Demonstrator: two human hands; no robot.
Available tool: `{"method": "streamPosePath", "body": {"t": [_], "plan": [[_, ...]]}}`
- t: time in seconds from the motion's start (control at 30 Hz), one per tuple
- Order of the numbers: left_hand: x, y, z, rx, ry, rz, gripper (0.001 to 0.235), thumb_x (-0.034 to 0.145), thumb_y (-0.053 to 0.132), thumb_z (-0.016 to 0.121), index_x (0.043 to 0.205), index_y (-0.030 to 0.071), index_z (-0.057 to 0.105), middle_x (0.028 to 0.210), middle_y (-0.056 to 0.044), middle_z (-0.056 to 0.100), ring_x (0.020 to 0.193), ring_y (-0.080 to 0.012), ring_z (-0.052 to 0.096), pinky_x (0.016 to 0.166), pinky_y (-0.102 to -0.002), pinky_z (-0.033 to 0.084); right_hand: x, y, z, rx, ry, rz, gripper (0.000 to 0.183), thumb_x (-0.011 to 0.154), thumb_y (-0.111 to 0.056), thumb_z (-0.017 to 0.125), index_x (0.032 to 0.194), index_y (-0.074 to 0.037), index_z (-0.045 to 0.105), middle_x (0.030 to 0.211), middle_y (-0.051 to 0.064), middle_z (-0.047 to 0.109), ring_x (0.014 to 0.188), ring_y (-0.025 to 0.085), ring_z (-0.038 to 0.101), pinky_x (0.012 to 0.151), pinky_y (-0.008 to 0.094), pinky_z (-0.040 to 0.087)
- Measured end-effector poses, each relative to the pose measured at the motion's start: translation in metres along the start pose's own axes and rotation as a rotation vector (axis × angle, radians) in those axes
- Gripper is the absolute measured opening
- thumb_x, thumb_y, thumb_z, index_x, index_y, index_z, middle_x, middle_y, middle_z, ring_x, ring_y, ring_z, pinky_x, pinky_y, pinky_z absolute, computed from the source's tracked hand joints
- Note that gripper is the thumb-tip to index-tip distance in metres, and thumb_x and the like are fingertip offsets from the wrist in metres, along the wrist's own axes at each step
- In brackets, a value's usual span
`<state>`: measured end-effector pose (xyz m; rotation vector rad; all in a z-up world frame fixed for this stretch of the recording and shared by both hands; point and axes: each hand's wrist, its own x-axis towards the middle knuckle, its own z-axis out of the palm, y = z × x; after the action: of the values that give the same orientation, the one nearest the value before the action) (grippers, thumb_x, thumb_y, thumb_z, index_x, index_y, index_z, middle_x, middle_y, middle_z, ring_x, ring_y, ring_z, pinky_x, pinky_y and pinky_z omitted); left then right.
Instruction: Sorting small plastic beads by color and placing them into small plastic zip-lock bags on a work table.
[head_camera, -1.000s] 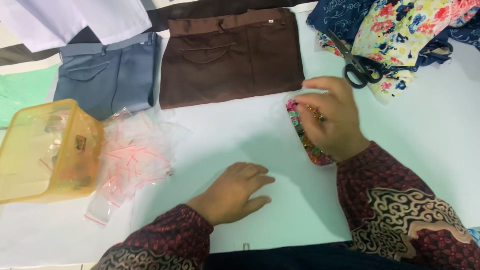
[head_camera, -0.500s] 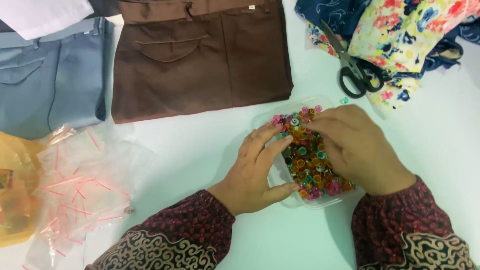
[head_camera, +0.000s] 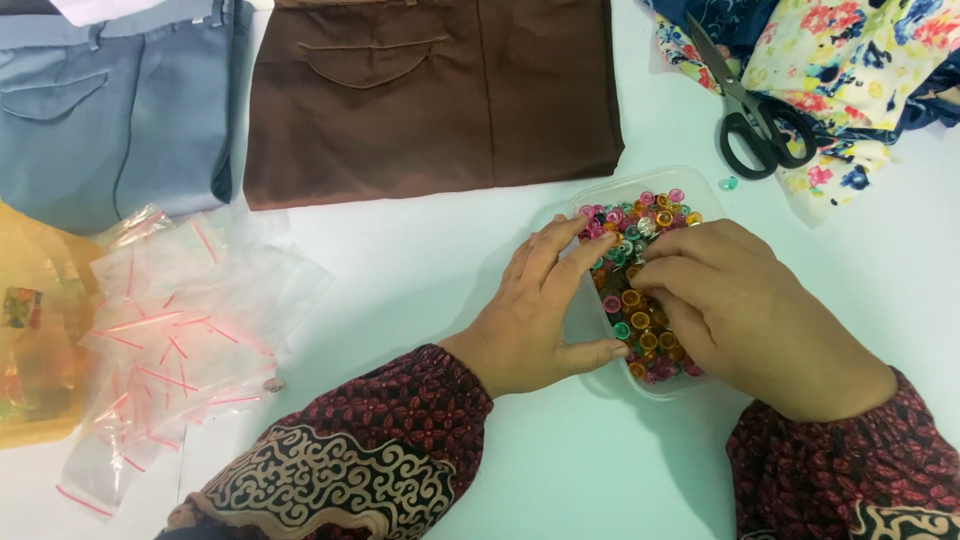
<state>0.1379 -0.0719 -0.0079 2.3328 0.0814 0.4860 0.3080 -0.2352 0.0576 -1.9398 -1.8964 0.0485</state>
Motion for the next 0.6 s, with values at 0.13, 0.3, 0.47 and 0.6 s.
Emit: {"method": "streamPosePath", "body": {"t": [0.13, 0.3, 0.47, 0.6], "plan": [[0.0, -0.002, 0.002, -0.004, -0.01, 0.005, 0.098, 0.083, 0.044, 0.084, 0.159, 0.014, 0.029, 0.165, -0.019, 0.026, 0.159, -0.0419, 0.023, 0.13, -0.062, 0.016, 0.0, -0.005, 0.003, -0.023, -0.155, 0.119, 0.024, 0.087, -0.029, 0.071, 0.106, -0.017, 0.075, 0.103, 0.001, 0.068, 0.099, 0.025, 0.061, 0.095, 0.042, 0.047], [0.0, -0.002, 0.003, -0.063, 0.004, -0.011, 0.098, 0.083, 0.037, 0.087, 0.159, 0.015, 0.029, 0.164, -0.019, 0.026, 0.16, -0.0432, 0.021, 0.13, -0.058, 0.027, 0.003, -0.007, 0.014, -0.121, -0.094, -0.081, 0.012, 0.091, -0.023, 0.066, 0.099, -0.016, 0.072, 0.087, 0.002, 0.056, 0.079, 0.026, 0.052, 0.085, 0.041, 0.045], [0.001, -0.005, 0.004, -0.026, 0.098, 0.078, 0.075, 0.088, 0.037, 0.081, 0.148, 0.014, 0.043, 0.156, -0.017, 0.037, 0.151, -0.0417, 0.036, 0.128, -0.057, 0.031, 0.008, 0.0, 0.014, -0.126, -0.027, -0.102, 0.01, 0.092, -0.019, 0.067, 0.094, -0.012, 0.073, 0.088, 0.004, 0.06, 0.082, 0.027, 0.054, 0.083, 0.042, 0.046], [0.003, 0.004, -0.003, -0.105, 0.255, 0.167, 0.024, 0.101, 0.019, 0.067, 0.122, 0.009, 0.061, 0.128, -0.012, 0.06, 0.122, -0.0276, 0.061, 0.11, -0.042, 0.05, 0.01, -0.003, 0.012, -0.122, 0.214, -0.157, 0.012, 0.092, -0.003, 0.074, 0.103, -0.005, 0.072, 0.103, 0.01, 0.062, 0.096, 0.031, 0.06, 0.092, 0.044, 0.048]]}}
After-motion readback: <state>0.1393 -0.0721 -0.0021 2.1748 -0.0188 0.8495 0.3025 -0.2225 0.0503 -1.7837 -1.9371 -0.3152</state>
